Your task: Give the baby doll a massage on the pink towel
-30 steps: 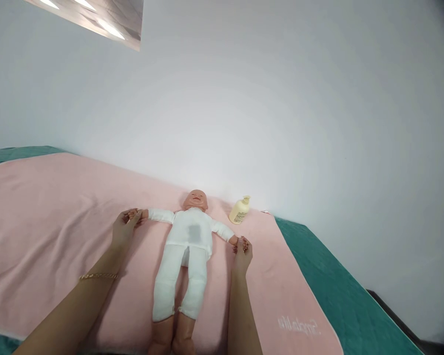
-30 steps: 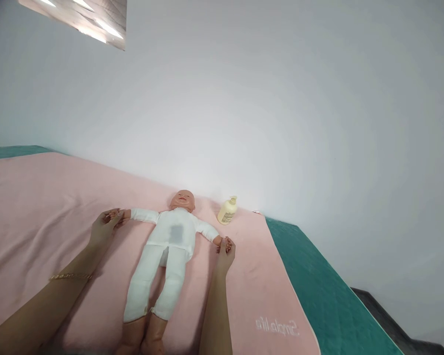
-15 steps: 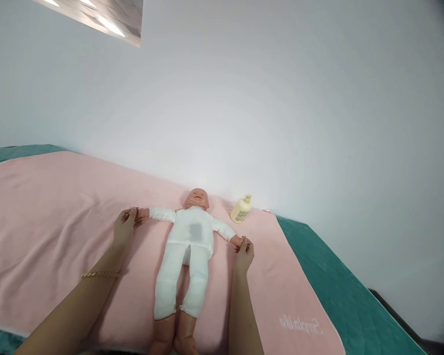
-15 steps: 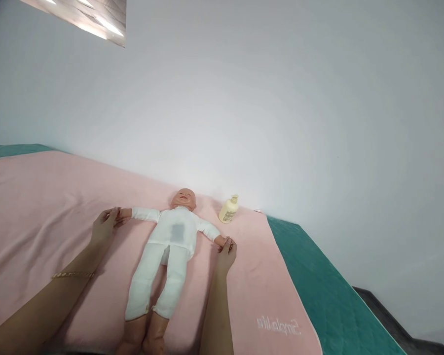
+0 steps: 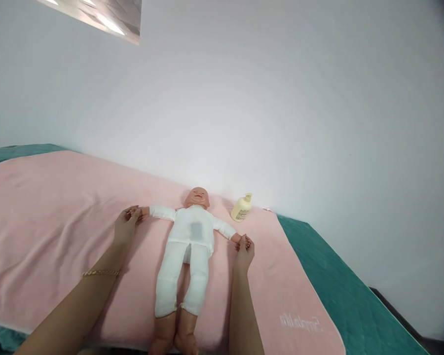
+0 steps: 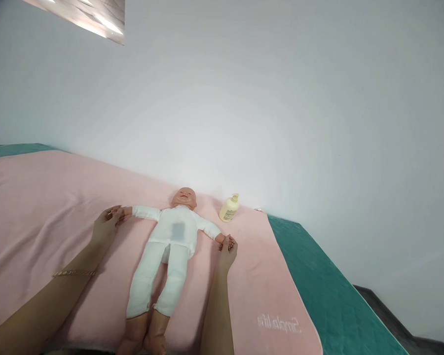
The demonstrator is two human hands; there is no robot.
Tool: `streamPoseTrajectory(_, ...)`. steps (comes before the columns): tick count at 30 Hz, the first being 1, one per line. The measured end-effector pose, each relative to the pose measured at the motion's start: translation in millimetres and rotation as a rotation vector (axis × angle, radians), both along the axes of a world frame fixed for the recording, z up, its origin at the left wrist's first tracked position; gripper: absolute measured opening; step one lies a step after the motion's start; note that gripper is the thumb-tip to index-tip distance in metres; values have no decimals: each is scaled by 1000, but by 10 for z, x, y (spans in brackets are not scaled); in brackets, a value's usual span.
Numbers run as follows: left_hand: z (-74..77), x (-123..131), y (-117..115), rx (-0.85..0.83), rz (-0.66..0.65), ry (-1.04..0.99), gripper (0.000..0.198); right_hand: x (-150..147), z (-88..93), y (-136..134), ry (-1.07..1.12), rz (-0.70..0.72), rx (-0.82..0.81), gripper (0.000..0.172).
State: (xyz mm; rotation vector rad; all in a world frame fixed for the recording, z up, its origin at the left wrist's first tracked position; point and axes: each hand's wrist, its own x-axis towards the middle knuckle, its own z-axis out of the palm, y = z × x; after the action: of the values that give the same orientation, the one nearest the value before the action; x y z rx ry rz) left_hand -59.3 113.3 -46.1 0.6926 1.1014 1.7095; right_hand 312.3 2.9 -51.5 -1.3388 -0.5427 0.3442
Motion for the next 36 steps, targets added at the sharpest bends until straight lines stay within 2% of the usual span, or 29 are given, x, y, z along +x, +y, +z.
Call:
streamPoseTrajectory(9,26,3,-57,61,-11,24,38,-66,64,-31,-20,-5,-18,54)
streamPoseTrajectory(12,13,8,-50,71,-10,20,39,-78,71,-40,-39,-14,-18,52)
streamPoseTrajectory(20,-25,11,10,34,6,14,27,-21,21,-11,-53,-49,-22,55)
streamPoseTrajectory(27,-59,-31,16,8,-2,98,41,18,-32,11,-15,-12,15,59)
streamPoseTrajectory(36,59,-7,-65,21,7,143,41,7,2,-7,-13,1,5,60)
